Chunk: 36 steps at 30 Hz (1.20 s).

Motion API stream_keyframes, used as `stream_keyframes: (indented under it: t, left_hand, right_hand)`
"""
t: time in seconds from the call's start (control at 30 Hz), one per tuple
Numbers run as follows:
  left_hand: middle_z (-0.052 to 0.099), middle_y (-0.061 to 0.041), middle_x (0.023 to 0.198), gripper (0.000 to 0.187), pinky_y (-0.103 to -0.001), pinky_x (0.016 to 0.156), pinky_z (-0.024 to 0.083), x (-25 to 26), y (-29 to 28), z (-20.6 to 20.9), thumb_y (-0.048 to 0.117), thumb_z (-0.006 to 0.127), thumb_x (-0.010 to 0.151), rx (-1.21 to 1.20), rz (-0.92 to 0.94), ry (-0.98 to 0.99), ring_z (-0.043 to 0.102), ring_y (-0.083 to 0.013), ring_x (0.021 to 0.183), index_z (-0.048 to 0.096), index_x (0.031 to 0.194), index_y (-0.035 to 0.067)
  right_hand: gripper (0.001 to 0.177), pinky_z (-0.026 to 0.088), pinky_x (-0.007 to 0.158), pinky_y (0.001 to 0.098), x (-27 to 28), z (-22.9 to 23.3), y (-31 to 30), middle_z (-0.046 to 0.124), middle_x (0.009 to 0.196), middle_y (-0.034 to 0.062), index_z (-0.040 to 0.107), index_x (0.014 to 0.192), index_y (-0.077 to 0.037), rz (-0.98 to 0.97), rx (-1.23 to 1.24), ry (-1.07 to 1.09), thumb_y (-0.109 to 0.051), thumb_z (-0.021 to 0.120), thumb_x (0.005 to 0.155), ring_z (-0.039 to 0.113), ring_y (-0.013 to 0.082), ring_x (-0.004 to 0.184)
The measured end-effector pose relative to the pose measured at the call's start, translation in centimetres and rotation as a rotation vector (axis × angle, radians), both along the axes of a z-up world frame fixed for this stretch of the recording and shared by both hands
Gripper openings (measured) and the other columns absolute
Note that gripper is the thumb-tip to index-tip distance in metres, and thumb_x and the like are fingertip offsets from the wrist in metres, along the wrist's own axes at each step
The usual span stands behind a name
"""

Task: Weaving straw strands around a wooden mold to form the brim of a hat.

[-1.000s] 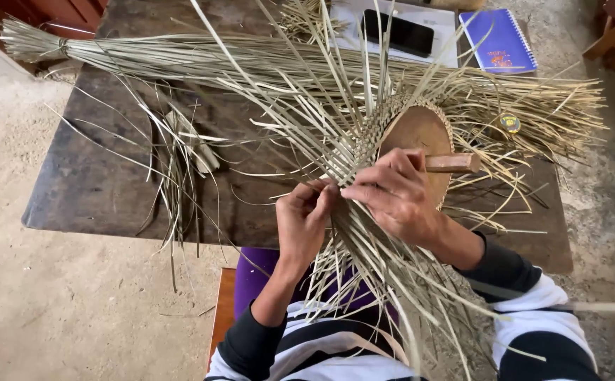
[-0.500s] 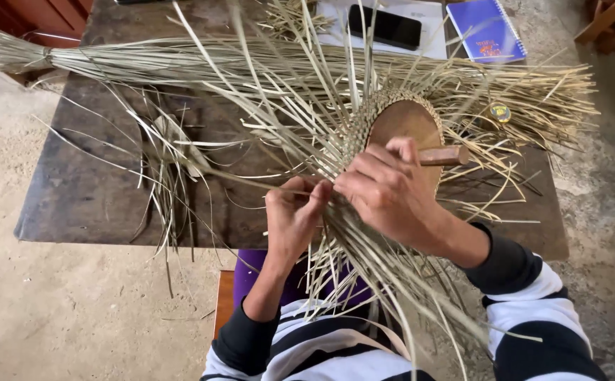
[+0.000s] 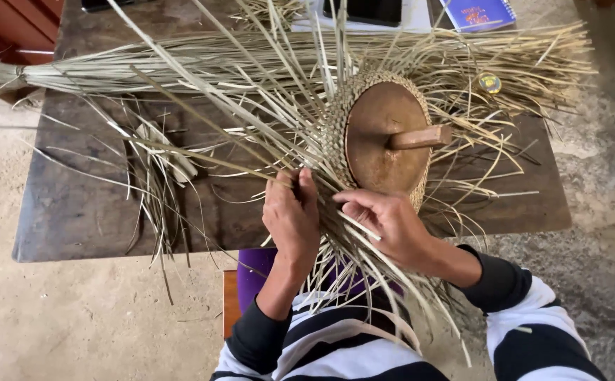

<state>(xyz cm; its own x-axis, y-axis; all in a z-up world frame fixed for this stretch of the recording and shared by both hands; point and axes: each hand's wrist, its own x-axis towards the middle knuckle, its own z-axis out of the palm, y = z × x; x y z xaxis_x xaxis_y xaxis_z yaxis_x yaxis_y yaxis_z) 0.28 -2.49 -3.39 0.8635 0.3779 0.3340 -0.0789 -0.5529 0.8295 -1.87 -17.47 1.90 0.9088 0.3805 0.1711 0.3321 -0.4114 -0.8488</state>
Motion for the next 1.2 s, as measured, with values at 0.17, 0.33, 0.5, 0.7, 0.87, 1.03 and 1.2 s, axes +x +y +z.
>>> stream_keyframes:
  t: [0.17, 0.33, 0.5, 0.7, 0.87, 1.03, 1.2]
  left_hand:
    - [0.048, -0.007, 0.066, 0.018, -0.043, 0.055, 0.048, 0.0, -0.1, -0.2, 0.026, 0.052, 0.091, 0.072, -0.001, -0.031, 0.058, -0.0308, 0.066, 0.051, 0.08, 0.011]
    - [0.052, -0.015, 0.058, 0.026, -0.038, 0.052, 0.043, -0.1, 0.1, 0.8, 0.025, 0.049, 0.093, -0.257, -0.152, 0.064, 0.053, -0.0255, 0.055, 0.053, 0.078, 0.005]
    - [0.042, 0.0, 0.053, 0.043, -0.027, 0.049, 0.032, 0.0, 1.9, 0.1, 0.043, 0.05, 0.093, -0.428, -0.3, 0.162, 0.038, -0.0102, 0.055, 0.05, 0.066, 0.01]
    - [0.023, -0.023, 0.131, 0.058, -0.056, 0.099, 0.051, -6.4, -0.1, 9.3, 0.03, 0.053, 0.096, 0.315, 0.082, -0.424, 0.032, -0.0391, 0.123, 0.019, 0.132, 0.002]
    - [0.053, -0.012, 0.114, 0.031, -0.043, 0.097, 0.031, -8.4, -3.8, 10.9, 0.008, 0.048, 0.092, 0.504, -0.873, -0.362, 0.054, -0.0251, 0.1, 0.048, 0.122, 0.002]
    - [0.048, -0.009, 0.078, 0.013, -0.035, 0.065, 0.035, -7.7, -3.9, 10.2, 0.004, 0.045, 0.089, 0.628, -0.845, -0.426, 0.043, -0.0238, 0.073, 0.056, 0.094, -0.001]
    - [0.058, -0.01, 0.092, 0.02, -0.036, 0.072, 0.039, -7.7, -4.6, 9.0, 0.013, 0.049, 0.091, 0.674, -0.929, -0.311, 0.051, -0.0225, 0.082, 0.058, 0.104, 0.001]
  right_hand:
    - [0.03, 0.041, 0.042, 0.0276, -2.8, 3.1, -1.0, 0.063, 0.055, 0.0115, 0.065, 0.107, 0.0, -0.007, -0.156, 0.053, -0.019, 0.061, 0.084, 0.051, 0.0165, 0.04]
    - [0.019, 0.047, 0.048, 0.0268, -5.8, 0.2, -7.0, 0.066, 0.058, 0.0074, 0.072, 0.095, -0.007, -0.014, -0.226, 0.119, -0.012, 0.058, 0.083, 0.057, 0.0145, 0.045]
    - [0.017, 0.046, 0.06, 0.0287, -8.8, -0.2, -10.3, 0.064, 0.059, 0.002, 0.074, 0.089, -0.015, -0.2, -0.286, 0.03, -0.015, 0.059, 0.081, 0.058, 0.0145, 0.049]
    - [0.011, 0.046, 0.071, 0.0312, -9.3, 1.8, -9.6, 0.069, 0.082, 0.0023, 0.065, 0.089, -0.007, -0.198, -0.516, -0.467, -0.014, 0.059, 0.083, 0.066, 0.0144, 0.073]
    - [0.011, 0.04, 0.063, 0.0335, -8.5, 5.2, -6.3, 0.056, 0.069, 0.0071, 0.057, 0.073, -0.003, -0.147, -0.577, -0.793, -0.007, 0.053, 0.083, 0.051, 0.0188, 0.055]
    - [0.009, 0.039, 0.067, 0.0349, -8.6, 4.8, -6.9, 0.054, 0.068, 0.0032, 0.059, 0.073, -0.005, -0.133, -0.711, -0.859, -0.003, 0.055, 0.081, 0.05, 0.0184, 0.055]
    - [0.018, 0.037, 0.073, 0.0359, -9.2, 4.9, -7.7, 0.057, 0.077, 0.0062, 0.062, 0.088, 0.0, -0.104, -0.828, -0.802, -0.018, 0.061, 0.084, 0.055, 0.0189, 0.061]
